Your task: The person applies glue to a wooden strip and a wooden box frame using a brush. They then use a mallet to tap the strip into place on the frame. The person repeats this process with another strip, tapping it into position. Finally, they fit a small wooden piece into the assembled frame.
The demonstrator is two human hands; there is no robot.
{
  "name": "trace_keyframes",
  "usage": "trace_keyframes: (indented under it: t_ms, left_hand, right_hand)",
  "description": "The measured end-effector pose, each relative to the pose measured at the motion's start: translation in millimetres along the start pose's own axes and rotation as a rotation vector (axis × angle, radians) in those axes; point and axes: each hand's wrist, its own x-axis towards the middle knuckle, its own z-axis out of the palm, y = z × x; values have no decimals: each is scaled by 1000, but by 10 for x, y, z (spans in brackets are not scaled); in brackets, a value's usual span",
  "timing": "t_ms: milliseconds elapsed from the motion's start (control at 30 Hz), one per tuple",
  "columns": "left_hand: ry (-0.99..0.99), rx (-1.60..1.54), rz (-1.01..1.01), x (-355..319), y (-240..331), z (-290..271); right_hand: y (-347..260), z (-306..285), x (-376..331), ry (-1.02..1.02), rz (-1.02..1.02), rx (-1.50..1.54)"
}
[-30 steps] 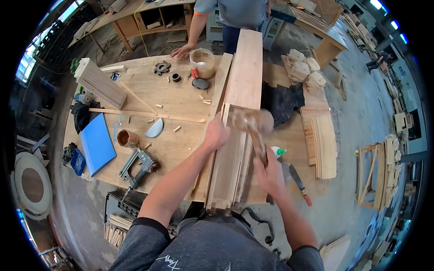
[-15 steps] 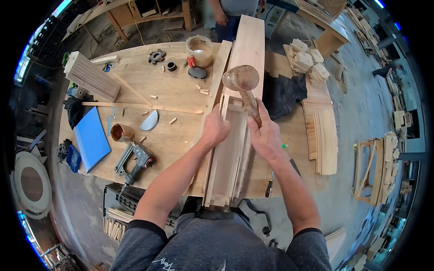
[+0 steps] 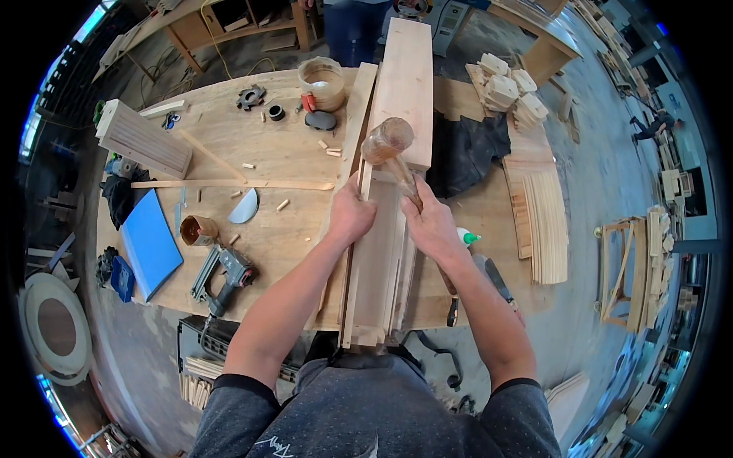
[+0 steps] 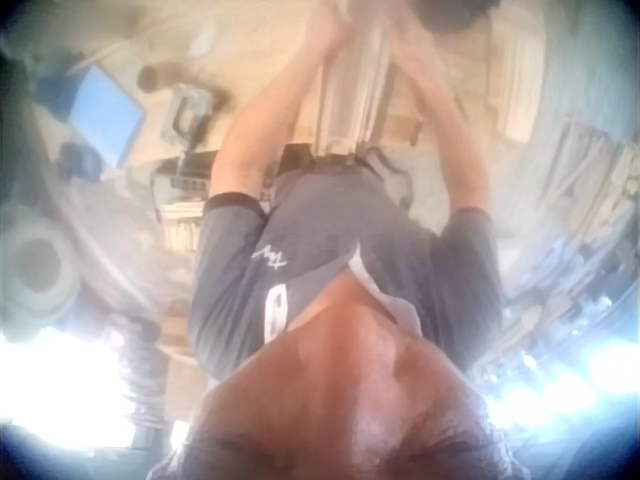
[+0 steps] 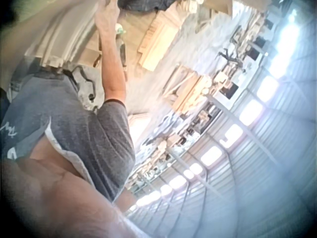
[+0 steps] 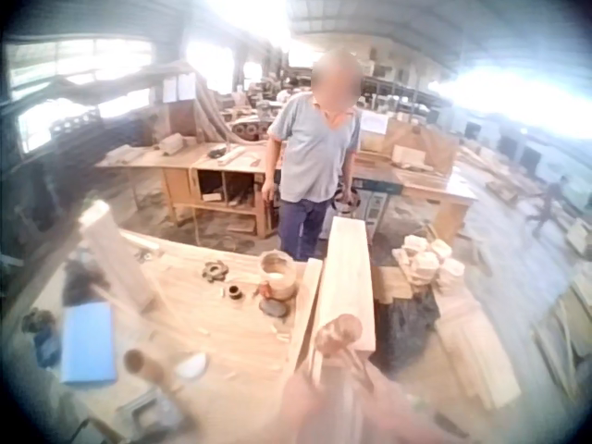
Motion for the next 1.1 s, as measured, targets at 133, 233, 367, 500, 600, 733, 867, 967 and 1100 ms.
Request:
trace_keyframes:
  t_ms: [133,233,367,500,600,733,867,967,1100]
  left_hand:
    - [21,-66,44,2,-71,33]
    - [32,-29,48,-20,-5,24]
    - [-6,-30,-1,-40,37,-32]
    - [52,-102,104,-2,-124,31]
    - [15,-82,5,-24,21,22]
    - [8,-34,17,-7,-10,0]
    - [38,-75,67,18,-49,22]
    - [24,-79,24,-42,66,-11]
    - [18,-85,35,-80,159,-41]
  right_hand:
    - [49,-3,22,38,-87,21]
    - [0,-4,-7,104,-151,62]
    - [83,24,75,11,-121,-129]
    - [-195,-69,12,138,-220,45]
    - [55,-2,-3,118,-207,-26]
    - [103,-11,36,13,-175,-219]
    - [-138,-86,30,82,-221,-48]
    - [-225,-121,2,130,-258,15]
    - [-1,-128,32,-1,-166,-207]
